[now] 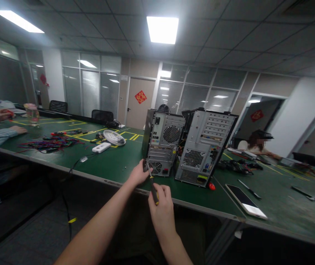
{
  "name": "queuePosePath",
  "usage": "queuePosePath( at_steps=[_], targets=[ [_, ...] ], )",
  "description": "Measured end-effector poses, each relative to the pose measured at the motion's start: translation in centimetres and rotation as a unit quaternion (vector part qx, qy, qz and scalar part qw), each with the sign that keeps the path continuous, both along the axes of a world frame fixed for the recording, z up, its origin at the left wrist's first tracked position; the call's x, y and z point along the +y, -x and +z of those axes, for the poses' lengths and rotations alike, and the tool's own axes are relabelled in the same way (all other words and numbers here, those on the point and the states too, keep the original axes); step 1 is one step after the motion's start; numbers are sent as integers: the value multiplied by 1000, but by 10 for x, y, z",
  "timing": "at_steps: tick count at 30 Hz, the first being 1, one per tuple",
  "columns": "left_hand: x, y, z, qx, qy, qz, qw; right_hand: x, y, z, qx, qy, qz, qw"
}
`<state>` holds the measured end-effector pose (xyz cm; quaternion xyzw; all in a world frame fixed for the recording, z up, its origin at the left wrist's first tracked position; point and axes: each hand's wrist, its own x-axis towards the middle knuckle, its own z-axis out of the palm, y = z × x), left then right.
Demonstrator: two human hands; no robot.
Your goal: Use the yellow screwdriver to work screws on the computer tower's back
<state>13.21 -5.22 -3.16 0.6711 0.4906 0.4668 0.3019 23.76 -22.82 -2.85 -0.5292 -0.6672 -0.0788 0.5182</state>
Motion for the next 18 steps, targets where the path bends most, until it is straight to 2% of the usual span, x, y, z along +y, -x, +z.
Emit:
queuePosePath(
  at_steps=[4,12,18],
  targets=[
    [0,1,0,-20,-2,-9,1000,2,9,6,20,-1,-4,1000],
    [-1,2,-1,14,-23,-11,1000,6,10,28,27,1,-26,999],
    [-1,2,-1,17,-17,-11,1000,5,11,23,14,11,-34,999]
  ],
)
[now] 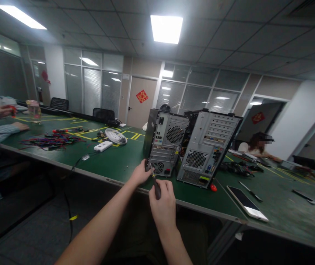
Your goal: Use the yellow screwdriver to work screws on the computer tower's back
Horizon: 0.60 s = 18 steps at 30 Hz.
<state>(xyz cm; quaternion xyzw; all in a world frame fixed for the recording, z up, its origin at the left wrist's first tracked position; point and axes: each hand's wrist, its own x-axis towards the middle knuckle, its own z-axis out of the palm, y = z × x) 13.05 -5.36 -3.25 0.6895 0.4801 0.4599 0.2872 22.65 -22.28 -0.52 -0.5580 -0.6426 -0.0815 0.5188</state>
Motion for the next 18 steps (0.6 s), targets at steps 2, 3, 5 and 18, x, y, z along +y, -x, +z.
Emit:
queuePosePath(
  at_steps=[2,3,5,18],
  targets=[
    [0,0,1,4,0,2,1000,0,1,-3,-3,-1,-4,1000],
    [-1,0,1,7,0,2,1000,0,1,-4,-3,-2,-5,1000],
    [-3,0,4,18,3,0,1000,0,1,-5,-3,-4,-5,1000],
    [-14,-1,19,11,28,-13,999,0,-1,-5,-23,-5,-18,1000]
  ],
)
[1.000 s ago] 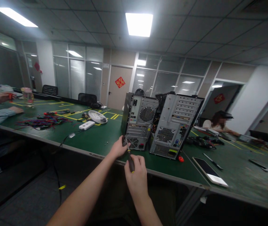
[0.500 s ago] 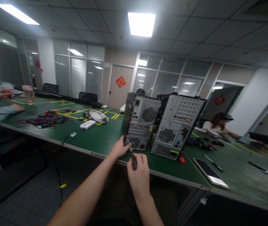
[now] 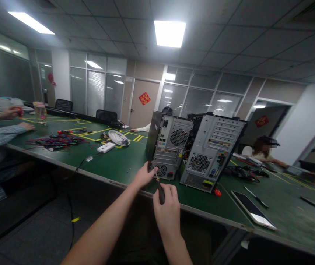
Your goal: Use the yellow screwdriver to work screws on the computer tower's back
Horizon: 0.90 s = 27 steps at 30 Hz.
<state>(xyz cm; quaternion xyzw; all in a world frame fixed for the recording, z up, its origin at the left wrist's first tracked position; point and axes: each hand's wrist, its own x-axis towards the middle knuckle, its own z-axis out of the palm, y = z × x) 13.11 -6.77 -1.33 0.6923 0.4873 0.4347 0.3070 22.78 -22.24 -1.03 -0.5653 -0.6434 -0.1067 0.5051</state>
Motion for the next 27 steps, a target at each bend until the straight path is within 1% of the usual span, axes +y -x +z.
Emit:
queuePosePath(
  at_steps=[7,16,22,27],
  targets=[
    [-3,1,3,-8,0,-10,1000,0,-2,0,-4,-6,6,1000],
    [1,1,0,-17,-2,-12,1000,1,-2,-2,-9,-12,10,1000],
    [0,0,0,-17,4,-5,1000,-1,-1,0,-5,-7,15,1000],
    [2,1,-3,-21,-1,-1,1000,-2,1,2,4,-5,14,1000]
  ],
)
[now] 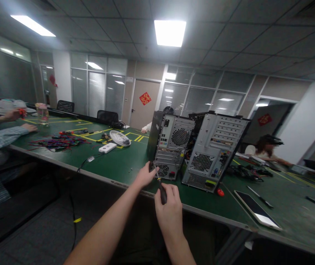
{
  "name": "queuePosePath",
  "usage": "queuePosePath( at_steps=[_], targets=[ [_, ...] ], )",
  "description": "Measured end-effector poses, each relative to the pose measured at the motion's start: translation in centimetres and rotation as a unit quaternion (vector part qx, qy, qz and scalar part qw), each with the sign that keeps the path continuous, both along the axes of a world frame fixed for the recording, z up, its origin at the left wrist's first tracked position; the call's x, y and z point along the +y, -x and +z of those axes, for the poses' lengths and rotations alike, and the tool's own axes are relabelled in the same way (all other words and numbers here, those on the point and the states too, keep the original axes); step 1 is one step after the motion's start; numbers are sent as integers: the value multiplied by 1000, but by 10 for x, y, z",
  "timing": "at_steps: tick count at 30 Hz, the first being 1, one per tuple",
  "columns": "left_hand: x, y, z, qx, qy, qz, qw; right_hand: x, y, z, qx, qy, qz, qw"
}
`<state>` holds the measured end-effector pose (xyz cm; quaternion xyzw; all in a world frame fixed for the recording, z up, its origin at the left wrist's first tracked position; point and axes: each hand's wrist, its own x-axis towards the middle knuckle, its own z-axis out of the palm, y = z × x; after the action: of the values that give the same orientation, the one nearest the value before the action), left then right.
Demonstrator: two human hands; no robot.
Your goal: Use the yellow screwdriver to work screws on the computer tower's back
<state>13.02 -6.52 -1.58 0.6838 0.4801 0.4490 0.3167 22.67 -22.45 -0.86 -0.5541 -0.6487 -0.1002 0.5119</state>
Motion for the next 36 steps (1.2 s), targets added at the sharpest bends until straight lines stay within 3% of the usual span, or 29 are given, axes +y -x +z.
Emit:
queuePosePath(
  at_steps=[36],
  targets=[
    [5,0,-4,-15,16,-2,1000,1,3,11,-26,-19,-18,999]
  ],
)
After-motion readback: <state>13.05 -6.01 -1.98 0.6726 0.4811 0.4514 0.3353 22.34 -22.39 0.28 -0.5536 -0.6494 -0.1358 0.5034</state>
